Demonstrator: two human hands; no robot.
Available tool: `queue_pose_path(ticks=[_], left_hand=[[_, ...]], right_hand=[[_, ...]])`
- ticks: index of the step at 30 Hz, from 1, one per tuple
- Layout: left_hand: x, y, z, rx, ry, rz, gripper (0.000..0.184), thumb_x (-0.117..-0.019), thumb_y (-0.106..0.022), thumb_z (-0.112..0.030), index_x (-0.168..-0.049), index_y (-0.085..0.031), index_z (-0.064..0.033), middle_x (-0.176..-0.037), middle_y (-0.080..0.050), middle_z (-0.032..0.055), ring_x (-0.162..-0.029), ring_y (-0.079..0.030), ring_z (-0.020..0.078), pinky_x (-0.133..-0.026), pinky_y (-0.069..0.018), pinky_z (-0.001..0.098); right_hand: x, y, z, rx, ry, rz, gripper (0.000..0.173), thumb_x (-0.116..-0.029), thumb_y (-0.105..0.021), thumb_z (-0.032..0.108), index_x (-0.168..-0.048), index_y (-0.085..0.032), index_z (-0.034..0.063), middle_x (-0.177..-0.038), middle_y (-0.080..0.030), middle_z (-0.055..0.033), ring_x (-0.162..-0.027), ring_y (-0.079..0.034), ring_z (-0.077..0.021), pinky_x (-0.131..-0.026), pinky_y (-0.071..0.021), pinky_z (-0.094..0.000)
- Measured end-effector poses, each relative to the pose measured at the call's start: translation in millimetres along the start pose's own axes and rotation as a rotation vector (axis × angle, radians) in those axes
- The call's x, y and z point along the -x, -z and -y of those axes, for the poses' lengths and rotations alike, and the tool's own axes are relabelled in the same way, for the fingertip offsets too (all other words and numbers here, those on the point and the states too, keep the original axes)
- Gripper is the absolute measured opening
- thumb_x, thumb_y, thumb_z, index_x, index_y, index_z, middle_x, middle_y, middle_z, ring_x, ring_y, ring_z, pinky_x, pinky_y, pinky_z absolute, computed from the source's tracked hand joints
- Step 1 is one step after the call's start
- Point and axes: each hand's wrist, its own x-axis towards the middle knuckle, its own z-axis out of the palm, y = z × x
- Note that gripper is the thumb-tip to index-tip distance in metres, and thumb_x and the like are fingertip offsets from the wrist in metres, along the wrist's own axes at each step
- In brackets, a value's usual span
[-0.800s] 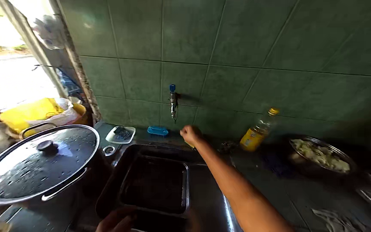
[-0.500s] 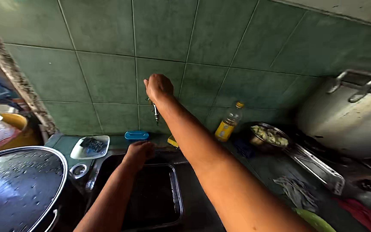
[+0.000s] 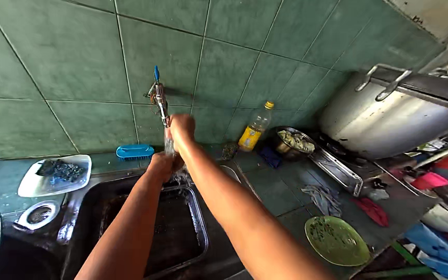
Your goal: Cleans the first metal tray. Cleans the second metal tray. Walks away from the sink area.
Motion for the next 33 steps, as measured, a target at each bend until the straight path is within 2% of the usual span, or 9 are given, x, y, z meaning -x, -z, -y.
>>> queue_pose_path(ticks=[3, 6, 8, 11, 15, 19, 23, 26, 33], left_hand=[[-1.5, 31.3, 26.4, -0.511, -0.018, 0.016, 0.03, -0.105, -0.058, -0.015, -0.126, -0.057, 0.0062, -0.105, -0.068, 0.0196, -0.09, -0.069, 0.0264, -0.083, -0.0596, 0.0433], [-1.1, 64.8, 52.9, -1.374, 0.064, 0.129, 0.032, -0.1019, -0.062, -0.023, -0.116, -0.068, 0.0044, -0.12, -0.067, 0.0289, -0.116, -0.063, 0.0472, -0.098, -0.0481, 0.0672], [5.5, 78.8, 73.0, -1.556, 0.108, 0.123, 0.036, -0.1014, -0.063, -0.024, -0.129, -0.067, -0.0015, -0.136, -0.061, 0.0264, -0.134, -0.051, 0.0478, -0.11, -0.0356, 0.0702], [6.4, 81.3, 93.4, -1.581, 0.064, 0.119, 0.042, -0.1027, -0.061, -0.021, -0.14, -0.059, -0.0028, -0.148, -0.052, 0.0248, -0.143, -0.041, 0.0463, -0.118, -0.0203, 0.0714], [-0.4, 49.5, 117.3, -1.468, -0.043, 0.246, 0.033, -0.1, -0.057, -0.006, -0.131, -0.068, -0.0092, -0.132, -0.066, 0.0214, -0.125, -0.06, 0.0441, -0.105, -0.045, 0.065], [-2.9, 48.7, 126.2, -1.347, -0.196, 0.235, 0.032, -0.1048, -0.052, -0.011, -0.13, -0.071, -0.018, -0.132, -0.068, 0.0143, -0.126, -0.061, 0.0385, -0.107, -0.0458, 0.0614], [25.5, 107.3, 109.2, -1.403, -0.103, -0.215, 0.03, -0.1013, -0.064, -0.023, -0.123, -0.071, -0.0045, -0.134, -0.064, 0.0227, -0.133, -0.053, 0.0454, -0.112, -0.0345, 0.0679], [45.5, 126.5, 98.6, -1.307, 0.263, -0.477, 0.052, -0.0946, -0.071, -0.016, -0.14, -0.054, 0.0028, -0.147, -0.049, 0.0303, -0.135, -0.049, 0.0502, -0.102, -0.0453, 0.0683], [14.2, 74.8, 100.0, -1.079, 0.296, -0.336, 0.038, -0.1024, -0.062, -0.025, -0.124, -0.065, 0.0062, -0.132, -0.061, 0.0315, -0.128, -0.057, 0.0467, -0.106, -0.0442, 0.0642]], right_hand=[[12.1, -18.9, -51.7, 0.175, -0.258, 0.444, 0.026, -0.0961, -0.06, 0.002, -0.12, -0.065, -0.0047, -0.1, -0.07, -0.0176, -0.081, -0.066, -0.023, -0.076, -0.0567, -0.042], [12.1, -19.4, -53.8, 0.359, -0.357, 0.622, 0.023, -0.1006, -0.058, 0.007, -0.122, -0.065, 0.001, -0.097, -0.071, -0.0126, -0.074, -0.068, -0.0184, -0.067, -0.0578, -0.0345], [12.4, -17.1, -50.2, 0.42, -0.422, 0.706, 0.023, -0.101, -0.057, 0.006, -0.123, -0.063, 0.0028, -0.095, -0.07, -0.0116, -0.071, -0.067, -0.0178, -0.063, -0.0571, -0.033], [18.1, -12.6, -53.0, 0.286, -0.467, 0.77, 0.029, -0.1031, -0.051, 0.003, -0.131, -0.058, 0.0023, -0.104, -0.067, -0.0144, -0.078, -0.066, -0.02, -0.069, -0.0573, -0.0366], [26.8, -11.9, -71.9, 0.044, -0.45, 0.823, 0.029, -0.0996, -0.045, -0.008, -0.126, -0.056, -0.0014, -0.102, -0.067, -0.0126, -0.076, -0.066, -0.0177, -0.068, -0.058, -0.0359], [25.5, -13.9, -76.8, -0.176, -0.499, 0.687, 0.028, -0.102, -0.039, -0.006, -0.126, -0.054, -0.0021, -0.099, -0.068, -0.0115, -0.076, -0.068, -0.0168, -0.069, -0.0591, -0.0339], [20.0, -10.4, -77.4, -0.226, -0.501, 0.683, 0.027, -0.1022, -0.037, -0.005, -0.124, -0.053, -0.0029, -0.097, -0.069, -0.0126, -0.074, -0.069, -0.0178, -0.068, -0.0595, -0.0343], [18.5, -6.8, -73.3, -0.263, -0.506, 0.703, 0.028, -0.1024, -0.039, -0.006, -0.128, -0.05, -0.005, -0.097, -0.07, -0.0149, -0.073, -0.07, -0.0182, -0.068, -0.0601, -0.0338], [18.9, -0.5, -68.3, -0.119, -0.47, 0.782, 0.028, -0.1024, -0.041, -0.005, -0.129, -0.051, -0.0054, -0.095, -0.067, -0.0149, -0.071, -0.068, -0.0186, -0.067, -0.0595, -0.0339]])
